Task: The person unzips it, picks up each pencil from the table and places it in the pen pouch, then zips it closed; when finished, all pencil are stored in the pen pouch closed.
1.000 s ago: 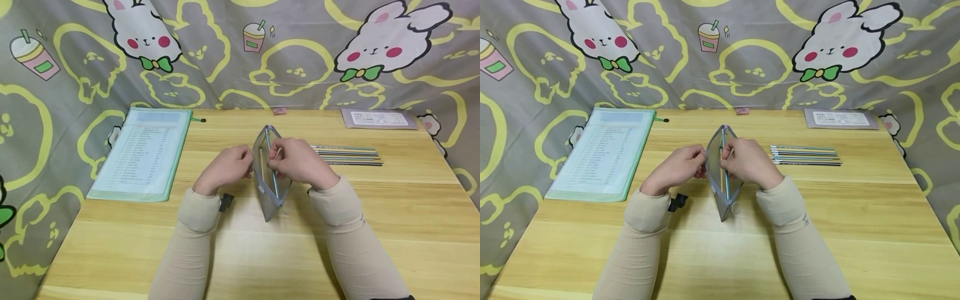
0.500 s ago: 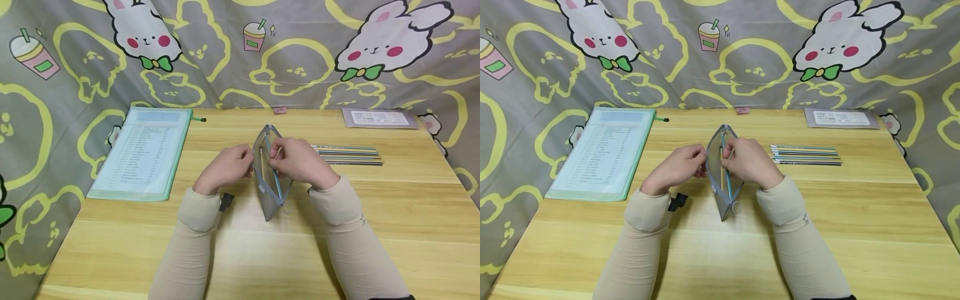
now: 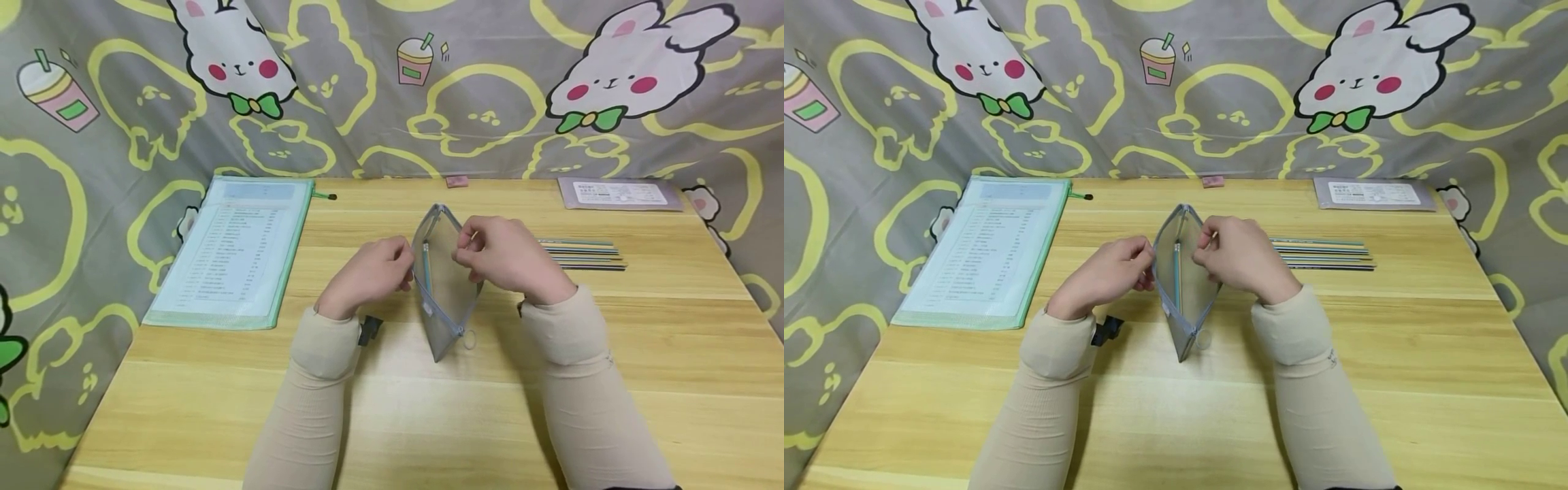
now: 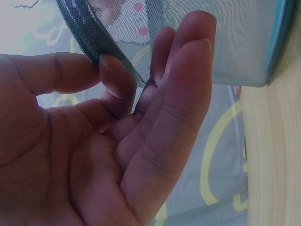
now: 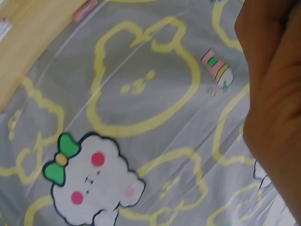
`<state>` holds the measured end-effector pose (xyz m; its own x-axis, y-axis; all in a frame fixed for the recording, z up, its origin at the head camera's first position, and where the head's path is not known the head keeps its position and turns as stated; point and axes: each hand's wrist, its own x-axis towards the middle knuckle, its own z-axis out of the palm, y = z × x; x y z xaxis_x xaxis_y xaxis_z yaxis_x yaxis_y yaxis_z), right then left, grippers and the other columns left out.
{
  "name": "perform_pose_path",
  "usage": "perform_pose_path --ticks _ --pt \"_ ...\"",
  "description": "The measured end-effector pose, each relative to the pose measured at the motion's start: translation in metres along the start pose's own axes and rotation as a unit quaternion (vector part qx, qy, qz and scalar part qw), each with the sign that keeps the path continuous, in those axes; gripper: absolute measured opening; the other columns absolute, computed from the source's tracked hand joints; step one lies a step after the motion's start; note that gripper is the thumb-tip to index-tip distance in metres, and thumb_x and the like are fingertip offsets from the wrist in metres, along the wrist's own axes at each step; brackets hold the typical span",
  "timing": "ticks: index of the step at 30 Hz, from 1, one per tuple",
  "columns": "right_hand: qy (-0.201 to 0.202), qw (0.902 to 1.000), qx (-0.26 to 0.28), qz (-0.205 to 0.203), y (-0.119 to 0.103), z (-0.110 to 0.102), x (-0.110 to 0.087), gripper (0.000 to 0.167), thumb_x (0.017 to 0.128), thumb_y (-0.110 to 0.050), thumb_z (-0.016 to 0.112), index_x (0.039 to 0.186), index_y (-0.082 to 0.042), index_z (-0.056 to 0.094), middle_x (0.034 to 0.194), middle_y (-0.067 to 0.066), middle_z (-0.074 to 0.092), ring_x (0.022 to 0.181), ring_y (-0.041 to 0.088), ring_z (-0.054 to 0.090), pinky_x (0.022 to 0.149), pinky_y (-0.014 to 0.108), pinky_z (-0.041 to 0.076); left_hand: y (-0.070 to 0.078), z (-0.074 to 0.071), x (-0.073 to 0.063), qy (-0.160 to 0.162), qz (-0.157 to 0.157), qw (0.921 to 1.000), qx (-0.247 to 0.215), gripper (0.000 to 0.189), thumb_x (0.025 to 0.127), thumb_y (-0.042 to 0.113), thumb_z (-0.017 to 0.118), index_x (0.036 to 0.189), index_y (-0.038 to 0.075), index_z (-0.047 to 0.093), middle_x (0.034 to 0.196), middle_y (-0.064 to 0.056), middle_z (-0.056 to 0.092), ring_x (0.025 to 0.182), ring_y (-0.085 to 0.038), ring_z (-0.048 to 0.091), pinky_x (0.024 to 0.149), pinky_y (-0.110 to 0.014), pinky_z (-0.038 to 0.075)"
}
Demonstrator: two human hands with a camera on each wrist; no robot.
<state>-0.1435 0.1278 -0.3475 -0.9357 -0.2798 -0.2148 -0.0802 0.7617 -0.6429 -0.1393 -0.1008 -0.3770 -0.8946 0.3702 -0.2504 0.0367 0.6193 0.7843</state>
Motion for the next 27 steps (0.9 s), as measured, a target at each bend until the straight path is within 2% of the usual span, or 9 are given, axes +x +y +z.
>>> perform_pose_path --ticks 7,10,14,16,18,22,24,27 --pt "0.023 0.9992 -0.019 0.027 0.027 -0.034 -0.009 0.022 0.102 -0.031 0.068 0.108 -0.010 0.065 0.100 0.012 0.075 0.073 0.015 0.074 0.068 0.033 0.055 0.001 0.002 -0.001 -0.006 0.004 0.9999 -0.011 0.035 0.113 0.024 0.034 0.096 0.010 0.062 0.095 -0.008 0.070 0.087 -0.024 0.073 0.072 -0.033 0.050" --pt "0.069 0.9963 -0.034 0.038 0.047 -0.052 -0.014 0.023 0.102 -0.030 0.067 0.111 -0.009 0.065 0.103 0.014 0.075 0.073 0.013 0.073 0.067 0.031 0.055 0.002 0.003 0.000 -0.007 0.011 0.9998 -0.014 0.035 0.113 0.024 0.035 0.096 0.010 0.062 0.095 -0.008 0.071 0.089 -0.027 0.074 0.071 -0.033 0.049" --pt "0.147 0.9870 -0.036 0.055 0.075 -0.065 -0.016 0.022 0.102 -0.027 0.064 0.113 -0.008 0.066 0.101 0.010 0.071 0.070 0.006 0.070 0.063 0.027 0.054 0.002 0.002 0.000 -0.005 0.012 0.9997 -0.019 0.034 0.112 0.023 0.035 0.097 0.010 0.062 0.096 -0.009 0.071 0.091 -0.030 0.074 0.072 -0.033 0.051" --pt "0.162 0.9843 -0.037 0.060 0.089 -0.068 -0.015 0.022 0.102 -0.026 0.064 0.114 -0.008 0.066 0.103 0.011 0.070 0.073 0.008 0.069 0.063 0.027 0.053 0.001 0.001 0.000 -0.003 0.006 0.9998 -0.020 0.033 0.112 0.023 0.036 0.097 0.010 0.062 0.097 -0.011 0.071 0.092 -0.031 0.074 0.073 -0.034 0.051" --pt "0.152 0.9848 -0.054 0.063 0.102 -0.069 -0.014 0.022 0.101 -0.025 0.064 0.114 -0.007 0.066 0.107 0.014 0.070 0.080 0.016 0.067 0.066 0.030 0.050 -0.001 -0.001 -0.001 -0.001 0.001 0.9998 -0.020 0.033 0.112 0.023 0.036 0.098 0.010 0.063 0.099 -0.012 0.071 0.092 -0.032 0.074 0.074 -0.034 0.051" --pt "0.089 0.9894 -0.088 0.074 0.127 -0.070 -0.013 0.021 0.100 -0.018 0.065 0.115 -0.003 0.065 0.115 0.022 0.068 0.097 0.033 0.060 0.073 0.038 0.045 -0.003 -0.002 -0.002 0.001 -0.004 0.9999 -0.014 0.032 0.112 0.024 0.036 0.100 0.011 0.063 0.098 -0.011 0.071 0.092 -0.031 0.074 0.072 -0.034 0.050" --pt "0.055 0.9906 -0.096 0.080 0.136 -0.070 -0.011 0.021 0.100 -0.015 0.066 0.116 -0.001 0.064 0.116 0.023 0.067 0.101 0.036 0.060 0.076 0.040 0.045 -0.004 -0.003 -0.002 0.001 -0.002 0.9999 -0.010 0.032 0.112 0.024 0.036 0.100 0.011 0.063 0.096 -0.009 0.071 0.092 -0.031 0.073 0.071 -0.034 0.049" --pt "0.030 0.9905 -0.106 0.082 0.146 -0.068 -0.009 0.022 0.097 -0.011 0.067 0.116 0.001 0.063 0.113 0.024 0.068 0.100 0.036 0.061 0.079 0.041 0.045 -0.004 -0.002 -0.002 0.000 0.003 1.0000 -0.002 0.032 0.111 0.024 0.036 0.100 0.011 0.063 0.094 -0.008 0.071 0.088 -0.028 0.072 0.069 -0.033 0.048"
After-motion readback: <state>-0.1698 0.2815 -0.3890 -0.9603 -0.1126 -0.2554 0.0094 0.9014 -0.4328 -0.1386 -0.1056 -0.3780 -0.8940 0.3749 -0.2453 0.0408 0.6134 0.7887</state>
